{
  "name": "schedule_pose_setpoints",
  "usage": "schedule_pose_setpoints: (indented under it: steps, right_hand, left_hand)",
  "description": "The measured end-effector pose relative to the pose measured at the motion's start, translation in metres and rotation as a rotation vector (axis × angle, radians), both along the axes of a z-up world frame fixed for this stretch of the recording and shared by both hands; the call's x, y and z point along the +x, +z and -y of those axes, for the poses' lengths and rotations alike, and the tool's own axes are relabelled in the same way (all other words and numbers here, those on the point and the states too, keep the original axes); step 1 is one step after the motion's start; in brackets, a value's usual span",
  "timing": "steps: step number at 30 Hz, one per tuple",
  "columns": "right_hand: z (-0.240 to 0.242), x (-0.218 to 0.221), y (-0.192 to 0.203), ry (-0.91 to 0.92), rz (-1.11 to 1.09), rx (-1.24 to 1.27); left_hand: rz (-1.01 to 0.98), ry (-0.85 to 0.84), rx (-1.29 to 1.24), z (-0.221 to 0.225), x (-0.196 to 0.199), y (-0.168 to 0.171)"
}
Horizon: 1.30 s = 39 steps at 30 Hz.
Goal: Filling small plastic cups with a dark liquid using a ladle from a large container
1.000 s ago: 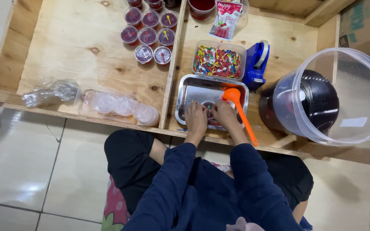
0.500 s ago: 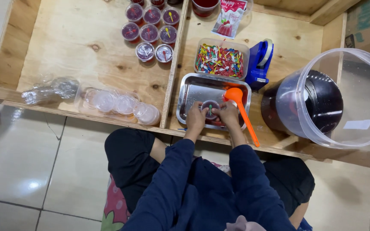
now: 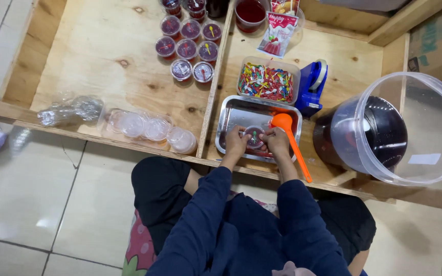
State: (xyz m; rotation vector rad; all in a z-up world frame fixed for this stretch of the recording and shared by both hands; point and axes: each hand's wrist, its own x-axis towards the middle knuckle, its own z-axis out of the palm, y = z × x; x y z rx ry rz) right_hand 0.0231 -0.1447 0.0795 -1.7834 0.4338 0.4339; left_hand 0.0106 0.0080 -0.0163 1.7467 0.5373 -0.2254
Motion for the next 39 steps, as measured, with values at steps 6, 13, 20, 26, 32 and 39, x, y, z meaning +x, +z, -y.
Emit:
schedule_pose_setpoints:
  steps: [6,13,20,26,32,39]
  right_hand:
    - [-0.016,0.019,0.033,0.013,0.084,0.009]
    - [-0.062,0.047,0.083,0.062,0.203,0.103]
    - [-0.144,0.072,0.109,0.214,0.248,0.219]
    - [-0.21,0.07,0.111,0.472,0.698,-0.106]
    - [-0.254,0.059,0.08,0.788,1.158,-0.643]
    - [-0.287,0.077,0.061,1.073,0.937,-0.954]
  left_hand:
    - [0.016,-0.008,0.079,-0.018,0.003,0.091]
    - [0.21,0.133,-0.086,-0.073,0.017,0.167]
    - [0.253,0.229,-0.152,-0.156,0.025,0.202]
    - [0.28,0.348,-0.154,-0.225,0.032,0.207]
    - [0.174,0.485,0.005,-0.28,0.071,0.124]
    - [-0.008,0.695,0.007,-0.313,0.098,0.064]
